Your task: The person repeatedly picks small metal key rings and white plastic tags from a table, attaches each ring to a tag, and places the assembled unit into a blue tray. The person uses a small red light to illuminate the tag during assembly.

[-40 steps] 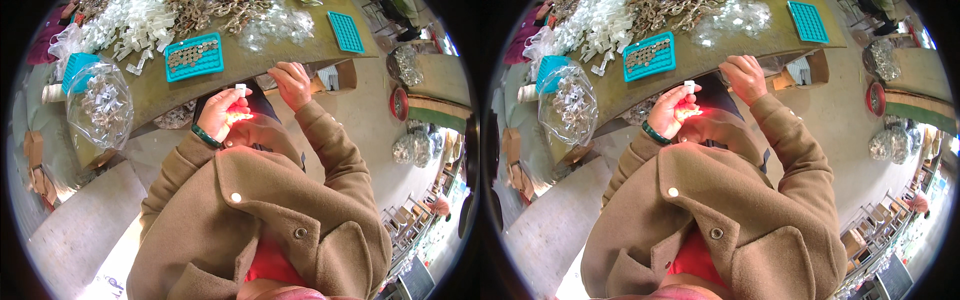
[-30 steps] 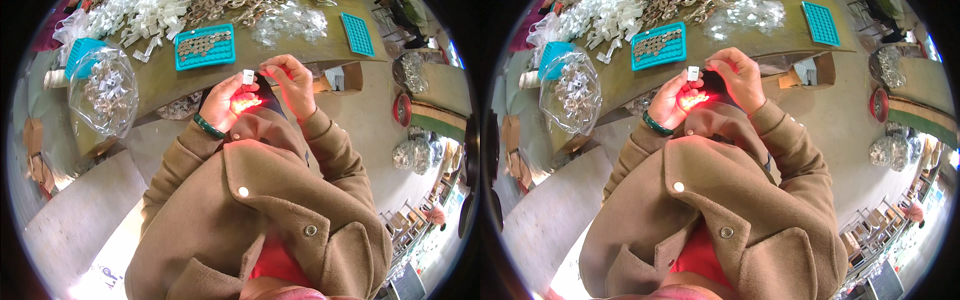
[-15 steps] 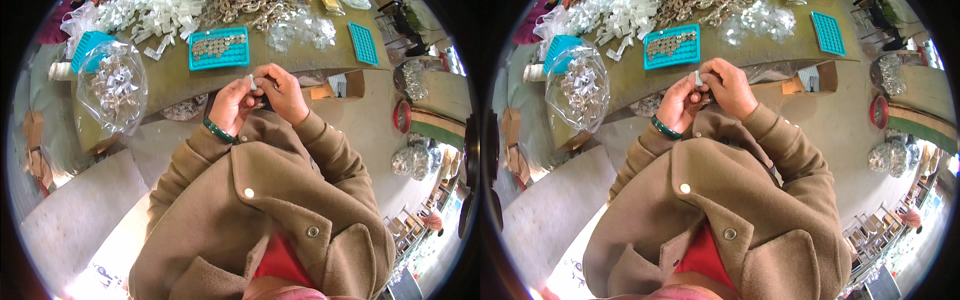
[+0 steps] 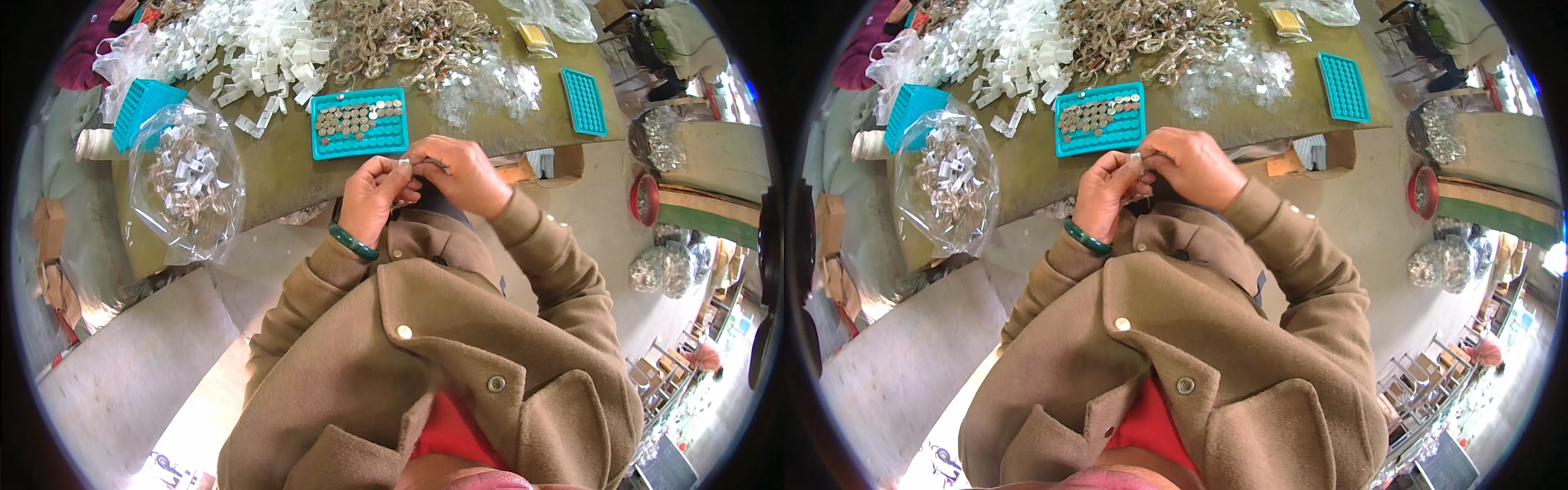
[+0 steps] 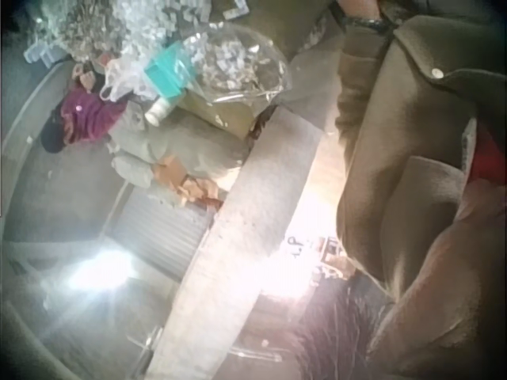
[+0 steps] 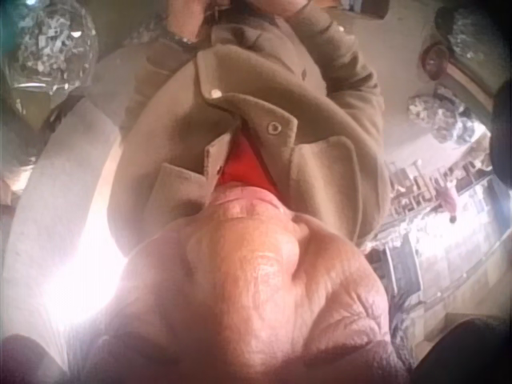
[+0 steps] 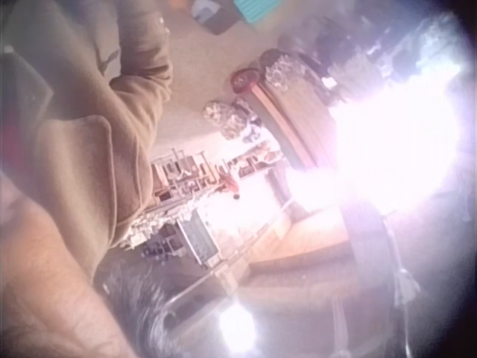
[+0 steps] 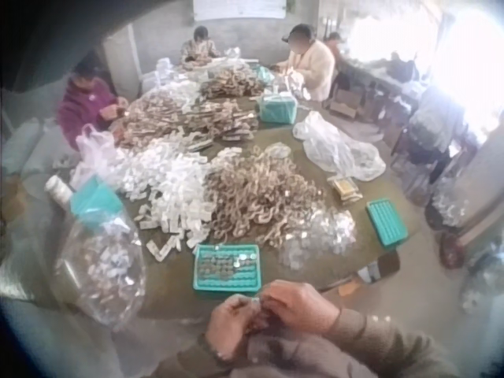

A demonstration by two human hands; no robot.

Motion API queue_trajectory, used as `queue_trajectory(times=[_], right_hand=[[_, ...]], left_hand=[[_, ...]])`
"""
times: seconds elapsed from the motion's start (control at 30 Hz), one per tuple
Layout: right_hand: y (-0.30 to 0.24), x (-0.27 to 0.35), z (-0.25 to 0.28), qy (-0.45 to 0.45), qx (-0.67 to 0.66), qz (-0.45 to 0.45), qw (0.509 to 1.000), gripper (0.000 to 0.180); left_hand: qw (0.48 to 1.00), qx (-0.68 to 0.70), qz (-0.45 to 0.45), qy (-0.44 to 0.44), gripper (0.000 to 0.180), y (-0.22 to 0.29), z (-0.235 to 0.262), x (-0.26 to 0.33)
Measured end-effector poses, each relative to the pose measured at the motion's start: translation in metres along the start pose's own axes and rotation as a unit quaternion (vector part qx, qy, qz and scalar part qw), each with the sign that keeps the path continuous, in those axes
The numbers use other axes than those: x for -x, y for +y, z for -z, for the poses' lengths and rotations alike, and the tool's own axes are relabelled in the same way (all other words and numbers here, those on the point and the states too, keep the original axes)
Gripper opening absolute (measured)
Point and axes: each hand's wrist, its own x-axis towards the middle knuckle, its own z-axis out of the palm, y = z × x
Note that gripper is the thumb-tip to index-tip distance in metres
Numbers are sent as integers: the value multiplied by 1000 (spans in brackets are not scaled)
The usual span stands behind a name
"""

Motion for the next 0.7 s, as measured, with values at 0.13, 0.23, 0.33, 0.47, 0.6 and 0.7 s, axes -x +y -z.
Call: queue_trajectory(times=[0.13, 0.23, 0.33, 0.47, 0.6, 0.7], right_hand=[[22, -35, 51, 28, 23, -79, 996, 14], [39, -65, 65, 118, 202, -42, 971, 15], [49, -84, 54, 102, 272, -4, 957, 13], [52, -98, 27, 0, 407, -42, 913, 10], [53, -103, 29, -1, 359, -5, 933, 12], [54, -102, 42, 45, 249, 25, 967, 14]], left_hand=[[992, 97, 20, -79, 18, 13, -2, -3], [989, 113, 40, -84, 18, 21, 0, -4], [988, 135, 42, -66, 17, 22, -1, -6], [987, 111, 69, -89, 20, 20, 3, -8], [984, 115, 72, -112, 20, 24, 10, -8], [988, 109, 71, -88, 21, 31, 12, -6]])
